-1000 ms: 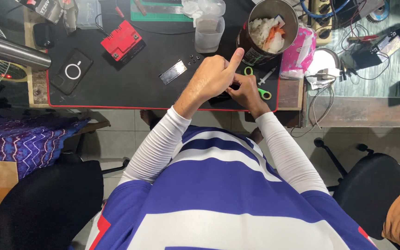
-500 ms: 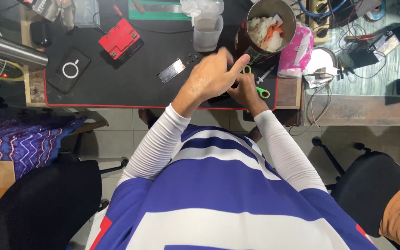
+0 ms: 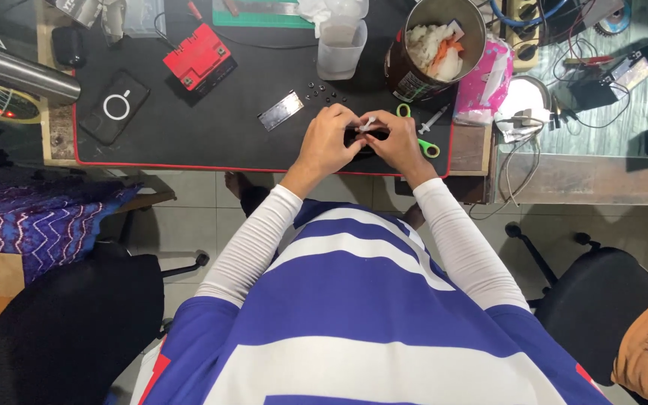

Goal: Servicing a lead-acid battery by assembling its plastic housing components using small screws and a screwdriver.

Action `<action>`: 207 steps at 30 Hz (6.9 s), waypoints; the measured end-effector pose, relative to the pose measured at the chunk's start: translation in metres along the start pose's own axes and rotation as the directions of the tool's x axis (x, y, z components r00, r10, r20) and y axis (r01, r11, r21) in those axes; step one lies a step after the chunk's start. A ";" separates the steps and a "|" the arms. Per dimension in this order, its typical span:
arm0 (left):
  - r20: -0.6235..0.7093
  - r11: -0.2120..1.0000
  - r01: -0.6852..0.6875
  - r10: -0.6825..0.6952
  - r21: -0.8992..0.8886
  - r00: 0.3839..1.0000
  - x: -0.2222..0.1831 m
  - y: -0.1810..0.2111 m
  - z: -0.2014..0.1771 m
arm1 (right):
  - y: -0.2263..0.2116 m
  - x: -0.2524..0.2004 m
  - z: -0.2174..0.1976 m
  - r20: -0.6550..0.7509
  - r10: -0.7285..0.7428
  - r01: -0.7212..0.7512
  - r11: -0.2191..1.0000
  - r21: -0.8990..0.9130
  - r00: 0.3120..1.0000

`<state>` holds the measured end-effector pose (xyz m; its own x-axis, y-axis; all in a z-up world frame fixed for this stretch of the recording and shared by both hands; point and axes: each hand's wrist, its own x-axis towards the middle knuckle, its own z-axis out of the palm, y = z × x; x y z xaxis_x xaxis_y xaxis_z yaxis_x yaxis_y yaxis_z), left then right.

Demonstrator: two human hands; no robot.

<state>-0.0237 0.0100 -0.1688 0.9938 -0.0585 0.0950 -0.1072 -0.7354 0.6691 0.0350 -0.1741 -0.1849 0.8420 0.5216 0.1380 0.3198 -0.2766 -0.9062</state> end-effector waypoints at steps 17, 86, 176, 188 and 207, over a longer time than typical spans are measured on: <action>-0.083 0.982 0.118 -0.131 -0.147 0.988 -0.034 -0.025 0.010 | -0.074 -0.027 -0.075 -0.119 -0.067 0.078 0.993 0.085 0.991; 0.013 0.683 -0.052 0.090 -0.729 0.996 0.069 0.116 -0.009 | -0.130 -0.037 -0.099 -0.239 0.188 -0.100 0.935 0.339 0.953; -0.012 0.983 -0.084 0.083 -0.161 0.996 0.010 0.019 -0.047 | -0.084 -0.004 -0.035 -0.136 -0.222 0.167 0.928 -0.333 0.965; 0.034 0.995 0.079 -0.076 -0.066 0.996 -0.006 -0.006 -0.050 | -0.069 -0.008 -0.019 -0.102 -0.212 0.172 0.937 -0.303 0.972; -0.061 0.938 -0.054 0.035 -0.342 0.998 0.035 0.042 -0.024 | -0.053 -0.025 -0.107 -0.458 -0.183 -0.011 0.921 -0.390 0.870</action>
<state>0.0060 -0.0064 -0.1198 0.9857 -0.0428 0.1633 -0.1647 -0.4557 0.8748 0.0431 -0.2589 -0.0978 0.8727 0.1351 0.4691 0.4546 -0.5751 -0.6802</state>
